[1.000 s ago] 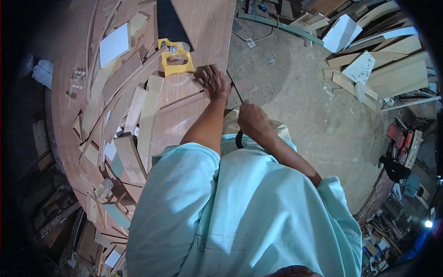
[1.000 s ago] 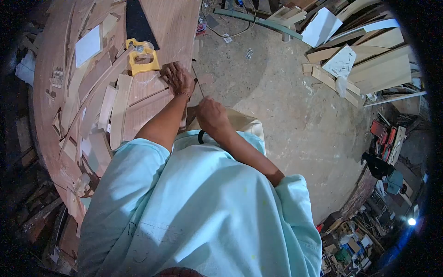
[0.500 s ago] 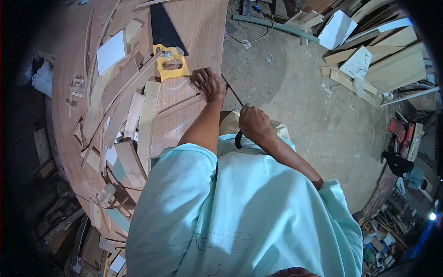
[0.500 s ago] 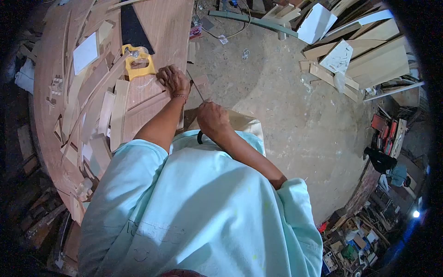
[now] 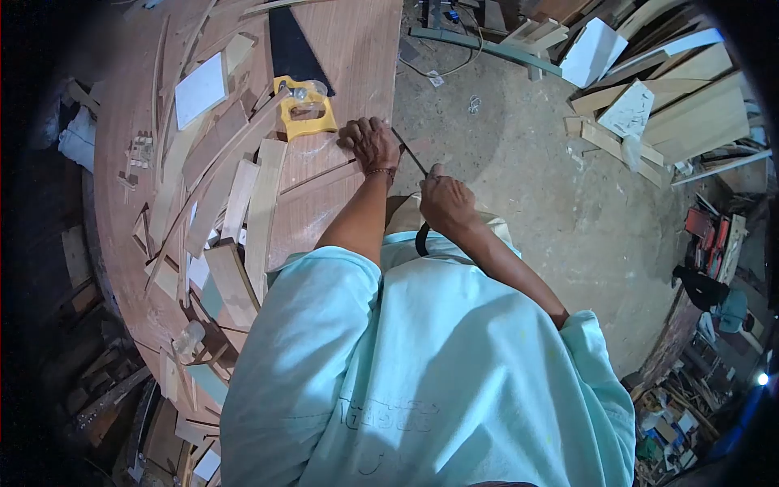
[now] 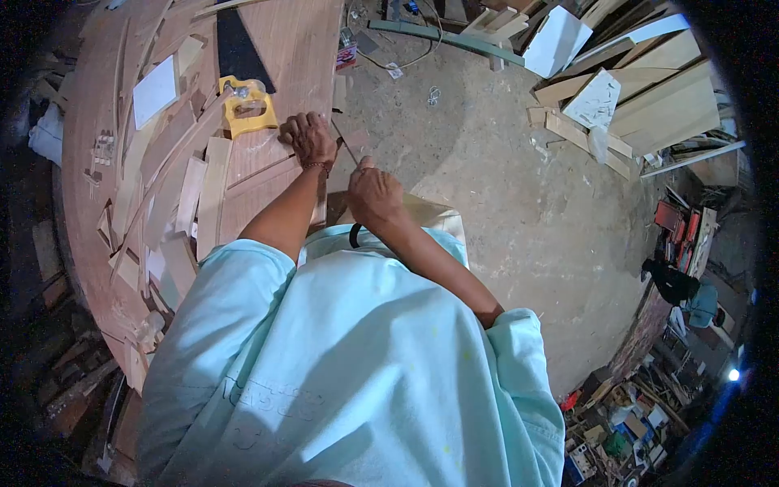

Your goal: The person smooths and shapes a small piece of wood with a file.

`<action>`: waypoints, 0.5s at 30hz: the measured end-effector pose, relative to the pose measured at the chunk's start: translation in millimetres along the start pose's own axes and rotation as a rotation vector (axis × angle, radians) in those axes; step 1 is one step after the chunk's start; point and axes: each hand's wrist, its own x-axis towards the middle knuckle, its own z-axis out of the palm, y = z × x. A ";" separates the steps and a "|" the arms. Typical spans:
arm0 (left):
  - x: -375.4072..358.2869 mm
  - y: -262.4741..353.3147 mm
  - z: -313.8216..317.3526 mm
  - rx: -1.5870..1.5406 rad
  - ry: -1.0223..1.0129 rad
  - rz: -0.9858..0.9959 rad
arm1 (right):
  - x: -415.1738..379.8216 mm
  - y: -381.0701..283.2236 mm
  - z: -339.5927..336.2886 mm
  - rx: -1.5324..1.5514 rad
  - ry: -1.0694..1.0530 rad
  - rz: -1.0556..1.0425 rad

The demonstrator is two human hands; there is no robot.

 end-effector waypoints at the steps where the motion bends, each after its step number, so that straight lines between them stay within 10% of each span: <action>1: 1.1 -1.0 -4.0 0.006 0.004 -0.002 | -2.2 -2.5 -6.4 0.004 0.000 -0.006; 9: 5.2 -17.8 -6.8 0.040 -0.052 0.307 | -6.1 -15.0 -20.2 -0.285 0.078 -0.232; 15: 0.1 -10.8 -11.2 -0.031 0.012 0.182 | -7.7 -25.2 -27.2 -0.347 0.041 -0.239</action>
